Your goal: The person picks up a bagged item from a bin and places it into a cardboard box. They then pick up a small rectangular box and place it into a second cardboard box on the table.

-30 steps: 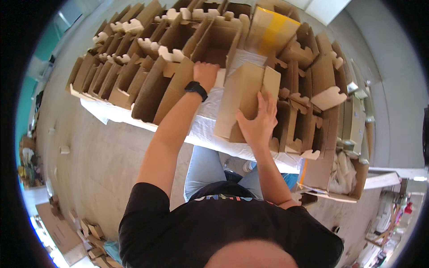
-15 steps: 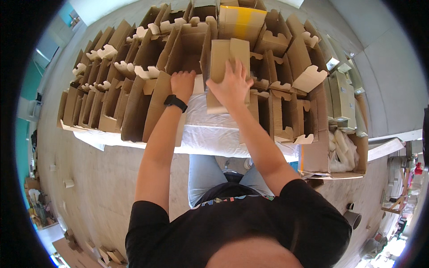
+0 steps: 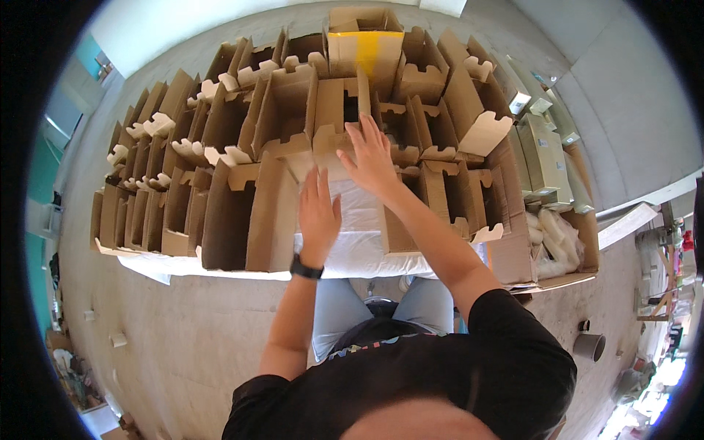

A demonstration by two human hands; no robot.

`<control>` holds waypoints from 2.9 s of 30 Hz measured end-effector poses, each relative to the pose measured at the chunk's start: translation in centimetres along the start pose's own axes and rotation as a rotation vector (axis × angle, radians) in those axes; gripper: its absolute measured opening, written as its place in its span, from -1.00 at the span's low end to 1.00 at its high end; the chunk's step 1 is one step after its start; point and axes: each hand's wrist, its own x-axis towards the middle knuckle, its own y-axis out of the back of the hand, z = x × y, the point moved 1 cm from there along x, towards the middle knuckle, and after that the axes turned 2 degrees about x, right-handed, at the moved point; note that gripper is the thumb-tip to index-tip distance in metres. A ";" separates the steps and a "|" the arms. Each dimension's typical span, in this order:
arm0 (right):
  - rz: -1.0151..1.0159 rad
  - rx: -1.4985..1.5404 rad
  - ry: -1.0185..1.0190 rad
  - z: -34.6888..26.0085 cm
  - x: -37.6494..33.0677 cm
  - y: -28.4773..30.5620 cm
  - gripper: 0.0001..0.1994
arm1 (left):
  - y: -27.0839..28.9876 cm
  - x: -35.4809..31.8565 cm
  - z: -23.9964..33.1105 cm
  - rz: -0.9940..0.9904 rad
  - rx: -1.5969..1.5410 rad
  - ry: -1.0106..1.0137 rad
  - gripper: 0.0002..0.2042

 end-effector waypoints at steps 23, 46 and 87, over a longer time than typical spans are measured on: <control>-0.398 -0.595 -0.326 26.0 15.9 4.3 -0.69 | -8.8 -13.0 -3.9 -0.292 0.141 0.071 -0.38; 0.557 -0.859 0.284 9.8 11.3 15.2 -0.81 | -9.5 -13.7 -4.6 -0.237 0.204 0.055 -0.38; 0.054 0.158 0.321 -10.6 -26.1 3.8 -0.57 | 22.8 -13.3 19.2 0.050 -1.284 -0.523 -0.83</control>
